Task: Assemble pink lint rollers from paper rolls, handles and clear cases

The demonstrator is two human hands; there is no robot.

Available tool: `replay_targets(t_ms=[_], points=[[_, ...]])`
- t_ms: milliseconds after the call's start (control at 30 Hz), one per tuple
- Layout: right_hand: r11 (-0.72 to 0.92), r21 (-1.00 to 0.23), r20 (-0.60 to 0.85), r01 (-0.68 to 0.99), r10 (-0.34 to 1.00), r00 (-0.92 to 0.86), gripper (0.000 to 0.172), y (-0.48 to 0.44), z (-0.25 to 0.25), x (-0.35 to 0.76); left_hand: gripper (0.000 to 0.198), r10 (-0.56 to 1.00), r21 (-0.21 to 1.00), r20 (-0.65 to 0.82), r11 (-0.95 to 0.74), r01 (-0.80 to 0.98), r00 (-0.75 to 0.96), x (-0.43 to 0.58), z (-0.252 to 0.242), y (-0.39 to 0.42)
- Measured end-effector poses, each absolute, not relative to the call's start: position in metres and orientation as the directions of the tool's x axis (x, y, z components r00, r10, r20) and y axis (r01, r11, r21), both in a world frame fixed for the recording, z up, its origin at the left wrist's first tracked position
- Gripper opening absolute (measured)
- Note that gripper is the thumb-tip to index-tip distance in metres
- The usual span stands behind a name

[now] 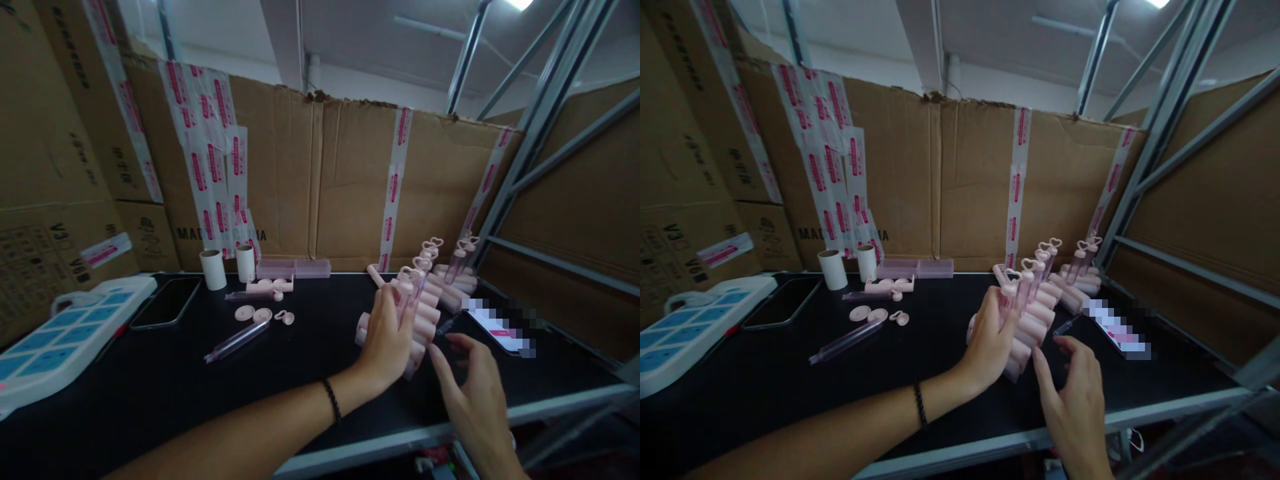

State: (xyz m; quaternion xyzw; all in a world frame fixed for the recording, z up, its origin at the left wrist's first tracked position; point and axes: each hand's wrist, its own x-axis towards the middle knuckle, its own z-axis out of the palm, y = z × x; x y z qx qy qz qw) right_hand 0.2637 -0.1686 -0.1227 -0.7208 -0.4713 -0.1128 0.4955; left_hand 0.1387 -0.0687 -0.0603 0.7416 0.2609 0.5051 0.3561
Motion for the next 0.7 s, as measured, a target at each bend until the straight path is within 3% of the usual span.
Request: replay_targets(t_ms=[233, 367, 500, 700], points=[[-0.020, -0.550, 0.582, 0.835, 0.708, 0.400, 0.091, -0.163, -0.152, 0.265, 0.018, 0.779, 0.808, 0.557, -0.589, 0.030, 0.287, 0.163, -0.065, -0.084], [-0.040, -0.620, 0.477, 0.783, 0.773, 0.417, 0.105, -0.156, -0.158, 0.266, 0.021, 0.802, 0.820, 0.544, -0.570, 0.045, 0.247, 0.169, -0.068, -0.086], [-0.006, -0.718, 0.397, 0.696, 0.818, 0.416, 0.108, -0.153, -0.150, 0.261, 0.025, 0.780, 0.802, 0.572, -0.596, 0.023, 0.253, 0.162, -0.067, -0.084], [-0.061, -0.755, 0.343, 0.653, 0.812, 0.472, 0.108, -0.147, -0.130, 0.241, 0.034, 0.691, 0.720, 0.669, -0.694, -0.010, 0.271, 0.128, -0.069, -0.075]])
